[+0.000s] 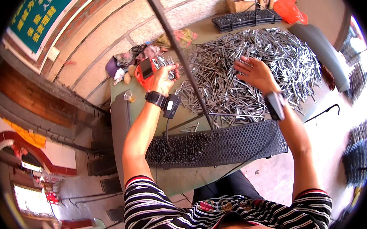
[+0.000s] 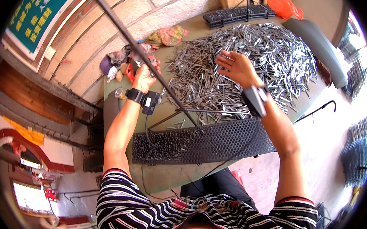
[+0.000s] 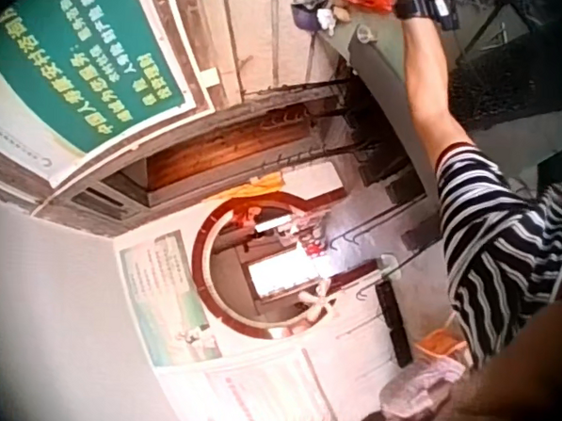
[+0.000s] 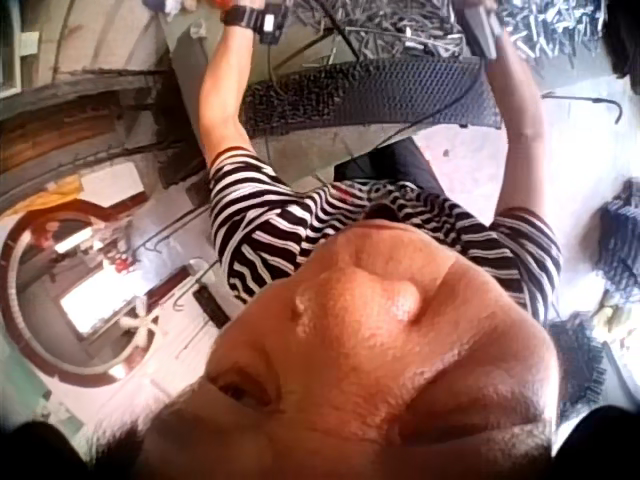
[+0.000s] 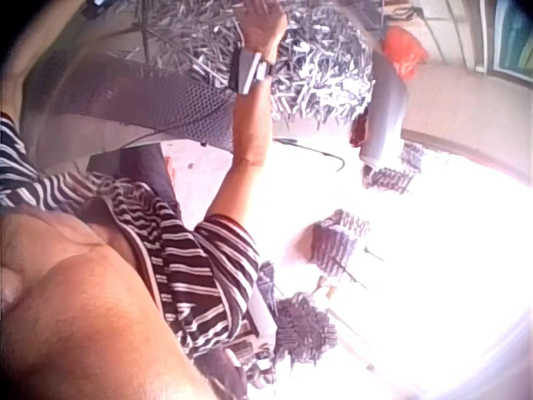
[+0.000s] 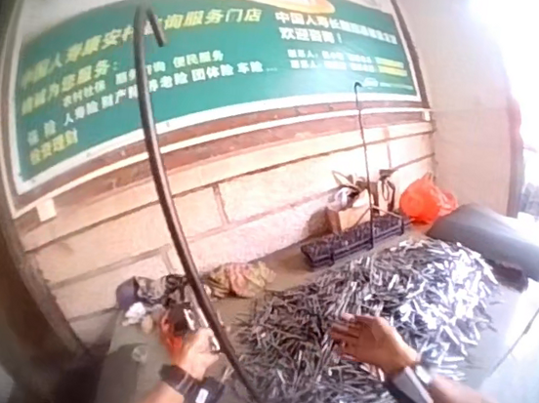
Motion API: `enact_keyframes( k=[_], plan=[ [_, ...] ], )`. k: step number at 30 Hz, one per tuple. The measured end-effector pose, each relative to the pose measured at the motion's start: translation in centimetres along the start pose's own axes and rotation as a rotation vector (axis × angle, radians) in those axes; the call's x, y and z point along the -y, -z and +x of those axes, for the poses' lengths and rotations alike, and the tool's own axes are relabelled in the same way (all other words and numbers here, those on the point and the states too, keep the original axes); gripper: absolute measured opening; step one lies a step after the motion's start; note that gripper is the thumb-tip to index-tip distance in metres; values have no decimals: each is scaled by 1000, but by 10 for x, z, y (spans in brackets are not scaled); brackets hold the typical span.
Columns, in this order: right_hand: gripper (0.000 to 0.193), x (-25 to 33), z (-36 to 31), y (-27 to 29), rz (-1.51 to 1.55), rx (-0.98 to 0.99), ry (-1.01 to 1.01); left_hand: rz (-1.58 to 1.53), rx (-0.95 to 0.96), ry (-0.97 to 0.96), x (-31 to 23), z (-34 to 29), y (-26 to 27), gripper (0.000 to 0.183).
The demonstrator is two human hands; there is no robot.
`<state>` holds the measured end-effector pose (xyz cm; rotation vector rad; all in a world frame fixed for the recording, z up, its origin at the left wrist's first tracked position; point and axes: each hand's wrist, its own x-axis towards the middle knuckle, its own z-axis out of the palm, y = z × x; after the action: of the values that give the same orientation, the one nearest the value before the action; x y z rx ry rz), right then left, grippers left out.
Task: The person sorts small metal pins by picking up handfuls and inserting them one at a time into the holes of a perforated plate on a table.
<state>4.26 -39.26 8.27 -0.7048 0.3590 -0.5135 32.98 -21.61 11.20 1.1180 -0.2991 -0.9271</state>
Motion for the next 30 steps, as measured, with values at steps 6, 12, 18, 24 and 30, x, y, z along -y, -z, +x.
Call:
enact_keyframes(
  k=[6, 12, 18, 24, 30],
  plan=[
    [41, -52, -142, -52, -198, 695, -284, 85, 183, 9, -5, -141, 19, 25],
    [64, -146, -180, -77, -101, 370, -391, -74, 258, 289, 70, -272, 5, 30],
    [59, -197, -200, -87, -4, 363, -477, -270, 192, 512, 162, -342, 20, 28],
    [34, -220, -227, -86, -379, 136, -336, -256, 108, 508, 203, -371, 29, 25],
    [20, -225, -220, -88, -490, 126, -191, -340, 198, 502, 204, -363, 35, 29]
  ],
)
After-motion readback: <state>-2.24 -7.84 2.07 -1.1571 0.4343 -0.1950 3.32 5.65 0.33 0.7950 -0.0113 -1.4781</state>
